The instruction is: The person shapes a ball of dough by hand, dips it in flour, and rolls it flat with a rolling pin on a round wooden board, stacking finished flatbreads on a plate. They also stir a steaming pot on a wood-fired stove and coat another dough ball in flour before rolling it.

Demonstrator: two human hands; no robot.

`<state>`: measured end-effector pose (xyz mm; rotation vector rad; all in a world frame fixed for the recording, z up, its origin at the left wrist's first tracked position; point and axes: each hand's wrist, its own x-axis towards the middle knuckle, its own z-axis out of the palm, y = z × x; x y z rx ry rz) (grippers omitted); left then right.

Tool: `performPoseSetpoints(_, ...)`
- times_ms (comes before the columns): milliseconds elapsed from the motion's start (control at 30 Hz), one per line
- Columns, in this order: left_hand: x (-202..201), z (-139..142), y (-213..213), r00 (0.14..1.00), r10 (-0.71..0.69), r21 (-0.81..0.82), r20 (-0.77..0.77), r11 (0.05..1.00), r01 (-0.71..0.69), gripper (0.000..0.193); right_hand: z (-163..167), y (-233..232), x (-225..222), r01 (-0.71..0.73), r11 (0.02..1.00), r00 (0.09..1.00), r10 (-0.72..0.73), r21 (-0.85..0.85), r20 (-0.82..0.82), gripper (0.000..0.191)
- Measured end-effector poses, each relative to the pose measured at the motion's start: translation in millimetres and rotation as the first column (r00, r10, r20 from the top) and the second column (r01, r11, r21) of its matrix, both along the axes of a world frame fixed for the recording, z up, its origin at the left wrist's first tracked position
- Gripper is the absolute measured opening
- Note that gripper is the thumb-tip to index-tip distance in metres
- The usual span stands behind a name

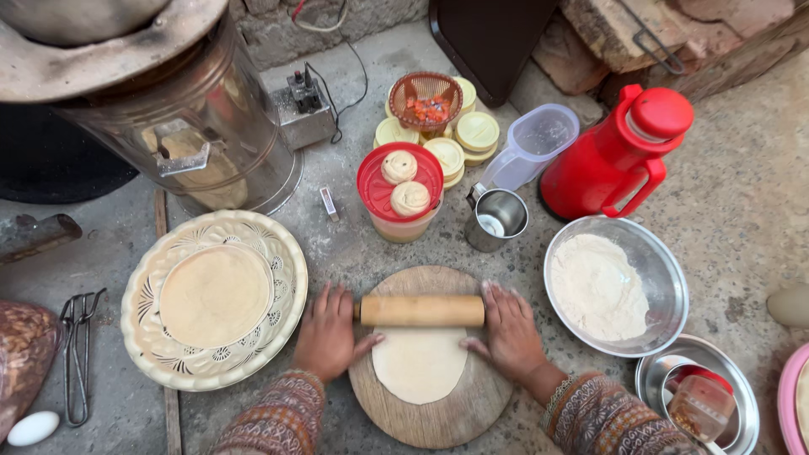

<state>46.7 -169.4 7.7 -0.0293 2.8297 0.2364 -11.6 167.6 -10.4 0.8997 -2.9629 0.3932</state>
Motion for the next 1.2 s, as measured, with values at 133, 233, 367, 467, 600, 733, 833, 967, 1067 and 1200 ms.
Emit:
performPoseSetpoints(133,30,-7,15,1.0,-0.005,-0.036,0.021,0.999,0.005,0.111,-9,12,27,-0.03,1.0,0.999,0.029,-0.007,-0.036,0.112)
performPoseSetpoints(233,95,-26,19,0.988,-0.061,0.076,-0.14,0.994,0.072,0.118,-32,26,93,-0.012,0.998,0.992,0.004,-0.059,-0.128,0.111)
performPoseSetpoints(367,99,-37,9,0.943,-0.124,0.104,-0.309,0.981,0.163,0.114,-41,24,100,-0.001,0.999,0.993,-0.005,-0.054,-0.121,0.109)
performPoseSetpoints(467,42,-20,0,0.991,-0.081,0.08,-0.109,0.993,0.09,0.109,-21,13,53,-0.018,1.0,0.997,0.016,-0.015,-0.072,0.108)
performPoseSetpoints(600,8,5,10,0.999,-0.033,-0.004,0.024,0.999,0.033,0.106,8,8,27,0.041,0.998,0.998,-0.043,0.046,0.035,0.113)
performPoseSetpoints(733,61,-1,20,0.981,-0.04,-0.012,0.188,0.999,0.043,0.112,1,15,80,0.07,0.991,0.992,-0.081,0.113,0.099,0.123)
performPoseSetpoints(833,91,-19,17,0.758,-0.149,-0.006,-0.635,0.982,0.188,0.111,-15,20,115,0.11,0.994,0.992,-0.111,0.026,0.064,0.117)
performPoseSetpoints(967,76,-26,37,0.794,-0.01,0.01,-0.607,1.0,0.02,0.11,-13,27,109,0.287,0.957,0.944,-0.278,-0.026,0.176,0.105)
performPoseSetpoints(1067,56,-11,85,0.937,0.115,0.081,-0.331,0.992,-0.093,0.113,7,40,81,0.545,0.838,0.812,-0.535,0.026,0.234,0.093)
performPoseSetpoints(1200,30,21,136,0.968,0.157,0.081,0.196,0.981,-0.176,0.118,40,64,50,0.737,0.667,0.673,-0.712,-0.107,0.2,0.085)
